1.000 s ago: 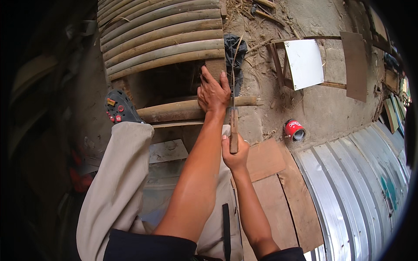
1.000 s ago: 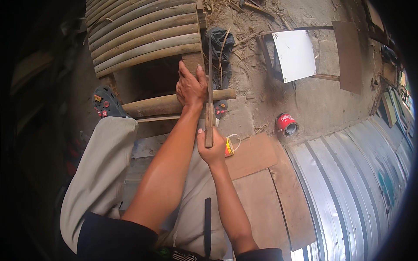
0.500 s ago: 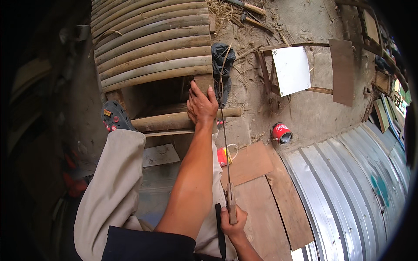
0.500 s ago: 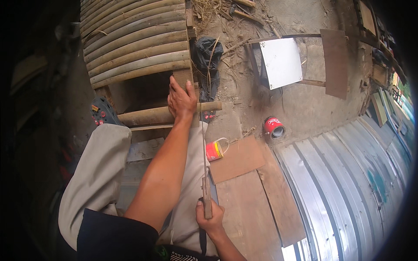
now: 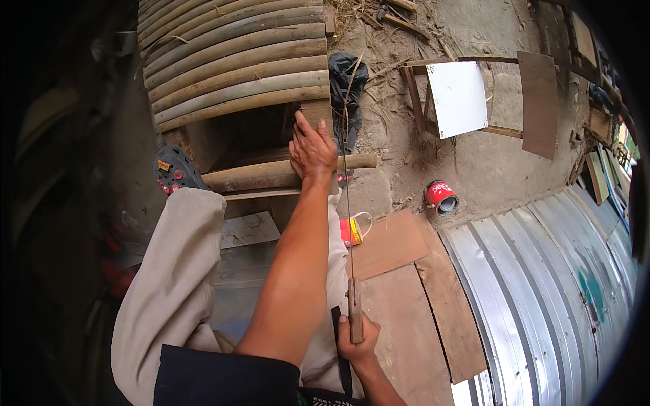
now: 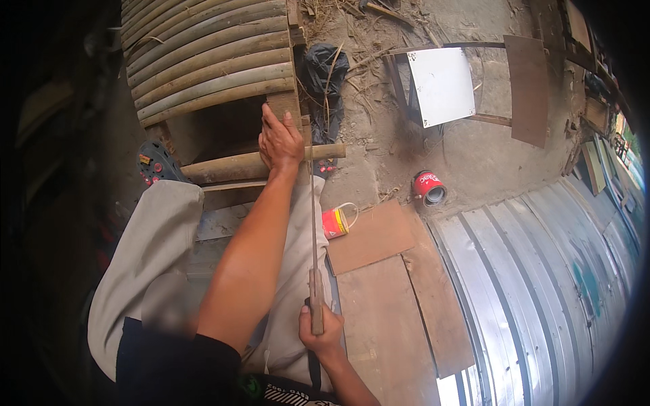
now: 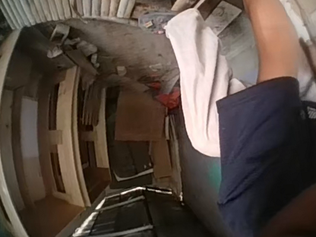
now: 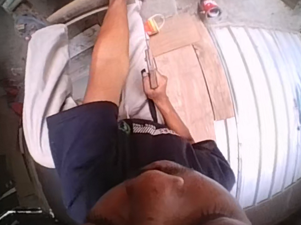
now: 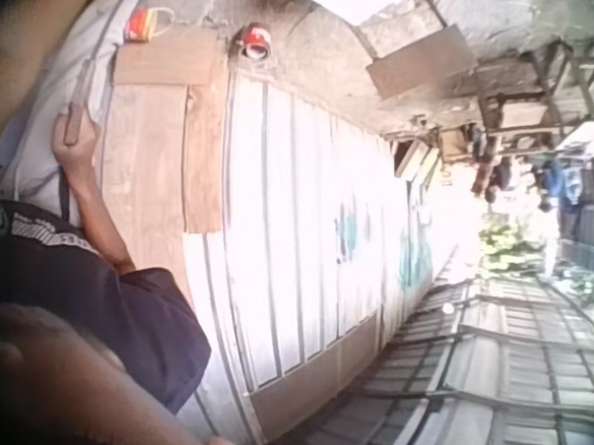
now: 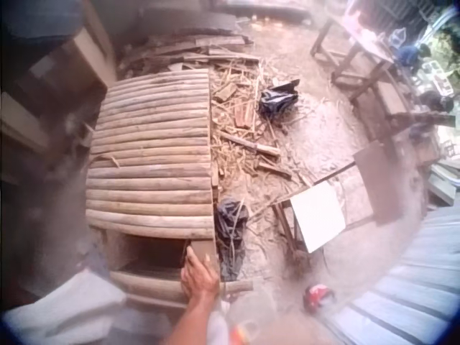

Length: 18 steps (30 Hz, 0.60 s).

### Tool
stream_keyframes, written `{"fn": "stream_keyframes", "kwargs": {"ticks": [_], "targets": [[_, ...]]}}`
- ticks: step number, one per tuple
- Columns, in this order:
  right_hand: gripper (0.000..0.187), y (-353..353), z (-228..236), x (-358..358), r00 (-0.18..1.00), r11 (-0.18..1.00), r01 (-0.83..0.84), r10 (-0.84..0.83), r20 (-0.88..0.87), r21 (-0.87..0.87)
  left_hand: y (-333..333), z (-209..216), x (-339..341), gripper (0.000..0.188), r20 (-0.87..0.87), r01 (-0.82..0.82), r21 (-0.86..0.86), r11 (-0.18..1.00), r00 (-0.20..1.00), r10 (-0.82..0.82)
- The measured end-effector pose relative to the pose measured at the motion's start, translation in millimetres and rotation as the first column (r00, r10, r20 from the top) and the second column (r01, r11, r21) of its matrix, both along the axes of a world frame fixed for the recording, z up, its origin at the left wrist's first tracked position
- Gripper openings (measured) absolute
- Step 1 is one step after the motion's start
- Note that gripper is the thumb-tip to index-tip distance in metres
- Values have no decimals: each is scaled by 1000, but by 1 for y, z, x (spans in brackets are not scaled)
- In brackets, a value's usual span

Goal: The person cuts bamboo poles with a hand saw and fits them into a wooden frame. They then use a hammer to secure the bamboo pieces in place.

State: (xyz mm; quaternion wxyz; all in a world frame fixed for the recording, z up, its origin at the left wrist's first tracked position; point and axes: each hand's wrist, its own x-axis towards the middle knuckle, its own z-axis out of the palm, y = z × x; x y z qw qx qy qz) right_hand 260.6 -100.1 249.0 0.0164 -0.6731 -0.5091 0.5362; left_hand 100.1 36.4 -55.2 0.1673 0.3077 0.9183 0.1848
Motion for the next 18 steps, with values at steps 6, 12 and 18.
{"fn": "stream_keyframes", "kwargs": {"ticks": [6,12,18], "targets": [[22,68,-123,-41,975,985,161,-149,-164,66,0,-5,0,57,-22,0,22,1000,1000,0],[22,41,-64,-32,985,989,148,-146,-91,6,0,-7,-3,58,-34,23,64,998,999,-20],[16,29,-33,-19,993,989,73,-60,-106,125,2,-10,-2,57,-25,-10,26,1000,1000,11]]}}
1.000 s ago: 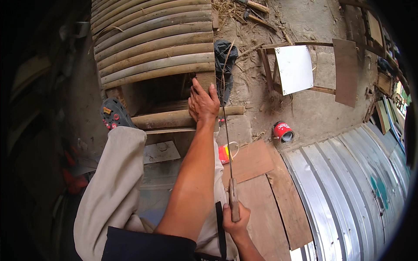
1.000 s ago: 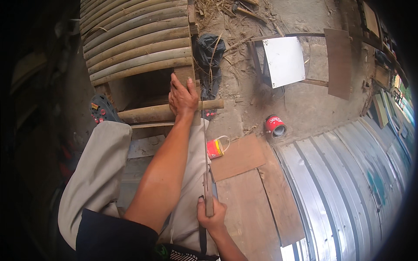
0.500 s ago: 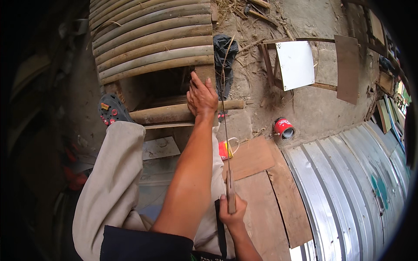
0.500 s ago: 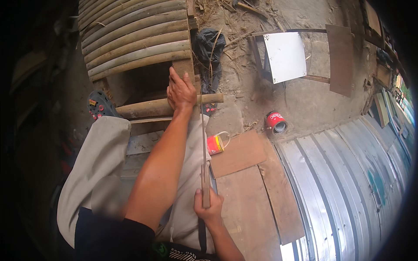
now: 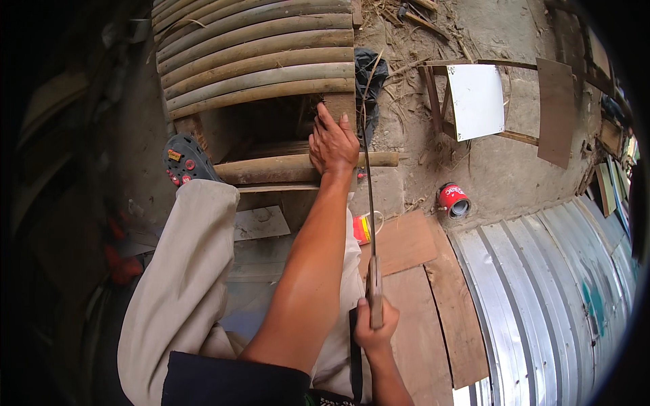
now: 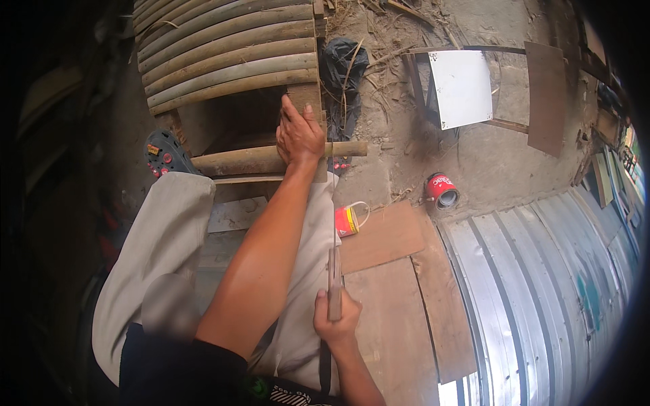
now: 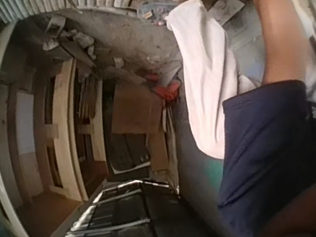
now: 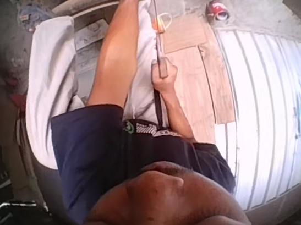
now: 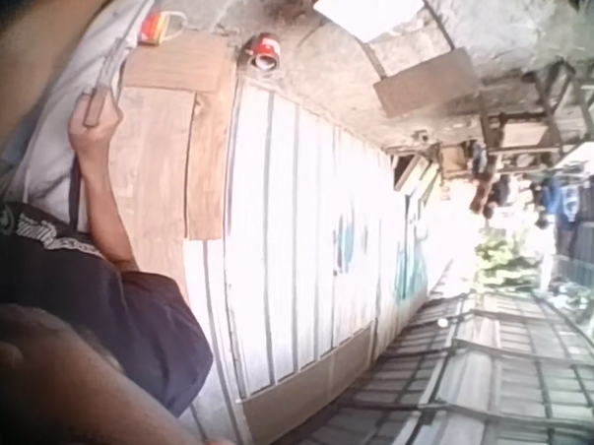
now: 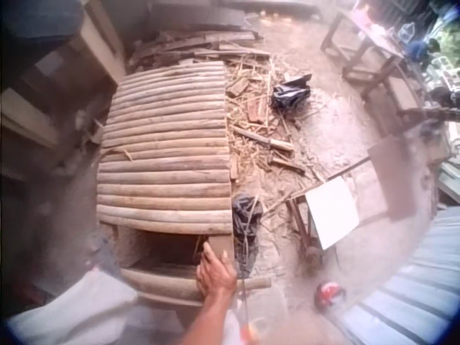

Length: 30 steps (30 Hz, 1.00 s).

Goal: The person cuts bamboo poles with a hand saw and fits them into a wooden frame. They then use a hammer to secure the bamboo pieces in place.

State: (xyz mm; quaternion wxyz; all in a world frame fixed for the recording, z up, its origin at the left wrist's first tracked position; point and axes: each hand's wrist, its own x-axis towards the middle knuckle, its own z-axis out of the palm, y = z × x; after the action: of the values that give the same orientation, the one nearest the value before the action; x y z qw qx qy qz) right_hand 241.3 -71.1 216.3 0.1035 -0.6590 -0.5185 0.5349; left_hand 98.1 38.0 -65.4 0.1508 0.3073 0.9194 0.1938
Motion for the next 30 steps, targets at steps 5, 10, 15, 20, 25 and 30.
{"fn": "stream_keyframes", "kwargs": {"ticks": [5,10,15,20,25,30], "targets": [[19,37,-106,-28,990,989,134,-136,-41,-56,0,4,-2,56,13,11,-26,1000,1000,-11],[9,-19,24,3,999,991,-2,10,54,-135,-1,5,-1,56,-6,24,19,1000,1000,-24],[15,15,-21,-13,998,998,56,-56,-1,-12,2,2,-2,56,-12,8,34,999,1000,-8],[23,42,-106,-30,994,991,92,-97,-52,-96,0,2,0,57,-1,10,24,1000,1000,-10],[8,-18,34,11,999,980,9,-1,40,-200,2,5,0,57,7,11,18,1000,1000,-11],[14,19,-42,-10,997,991,77,-77,3,-106,1,9,0,58,22,20,-10,1000,1000,-20]]}}
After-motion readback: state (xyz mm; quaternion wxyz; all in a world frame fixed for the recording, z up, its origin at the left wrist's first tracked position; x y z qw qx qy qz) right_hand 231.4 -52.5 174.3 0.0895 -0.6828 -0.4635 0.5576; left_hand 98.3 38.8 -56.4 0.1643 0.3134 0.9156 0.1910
